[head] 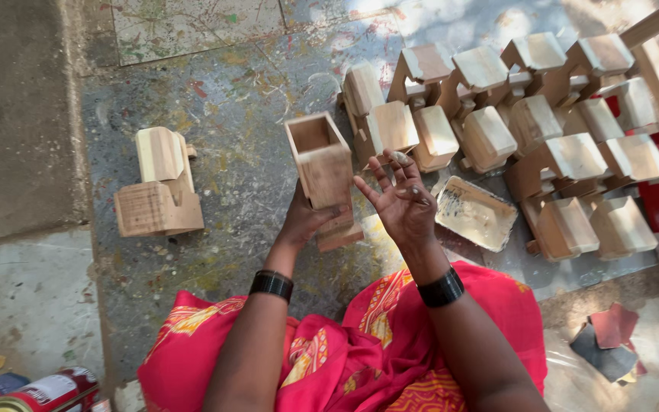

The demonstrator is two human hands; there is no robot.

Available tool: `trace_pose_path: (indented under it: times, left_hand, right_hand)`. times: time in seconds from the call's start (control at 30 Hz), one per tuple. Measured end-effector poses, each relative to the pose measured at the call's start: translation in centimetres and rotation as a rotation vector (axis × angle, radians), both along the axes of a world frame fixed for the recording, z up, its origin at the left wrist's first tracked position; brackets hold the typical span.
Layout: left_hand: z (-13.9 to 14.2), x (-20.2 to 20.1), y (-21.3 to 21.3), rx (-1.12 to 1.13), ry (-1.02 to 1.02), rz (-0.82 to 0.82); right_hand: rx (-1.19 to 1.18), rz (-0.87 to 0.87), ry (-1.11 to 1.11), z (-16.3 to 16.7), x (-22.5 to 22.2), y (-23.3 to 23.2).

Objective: The person sits on the ground and assembles wooden toy pieces. They take a small tin of glue, apply glue to a wooden toy part with their fingers, press the pieces together to fit them, and set the assembled toy down with other finished pieces.

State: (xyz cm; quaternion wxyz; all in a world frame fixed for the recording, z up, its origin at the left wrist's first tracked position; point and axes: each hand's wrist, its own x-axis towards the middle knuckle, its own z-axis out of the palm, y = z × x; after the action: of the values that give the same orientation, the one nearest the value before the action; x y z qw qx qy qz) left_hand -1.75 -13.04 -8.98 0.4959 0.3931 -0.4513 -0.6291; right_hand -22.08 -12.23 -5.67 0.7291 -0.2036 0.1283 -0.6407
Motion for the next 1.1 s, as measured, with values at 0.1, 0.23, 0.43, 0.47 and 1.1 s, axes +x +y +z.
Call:
trace_pose_path:
  times: [0.1,0.23,0.43,0.47,1.1]
  left_hand:
    - [2.8,0.1,1.6,0.206,0.054,0.017]
    - [5.9,0.8,6.2,0.486,0.266,-0.016]
    - [5.4,1.1,9.3,0.440,0.171,-0.041]
    - [5.0,0.9,9.0,0.398,0.117,-0.042]
    - [4.0,0.4,8.0,0.461,0.184,-0.087]
  right_hand:
    - [-0.012,0.037,0.097,2.0,-1.7,1.1]
    - [-0.079,0.029,0.298,4.5,-2.6,2.7]
    - [-0.138,-0.080,0.724,5.5,-0.9,3.4]
    - [-0.143,-0.094,0.802,5.5,-0.8,3.0]
    - [-0.412,-0.389,1.500,5.0,-1.8,1.2]
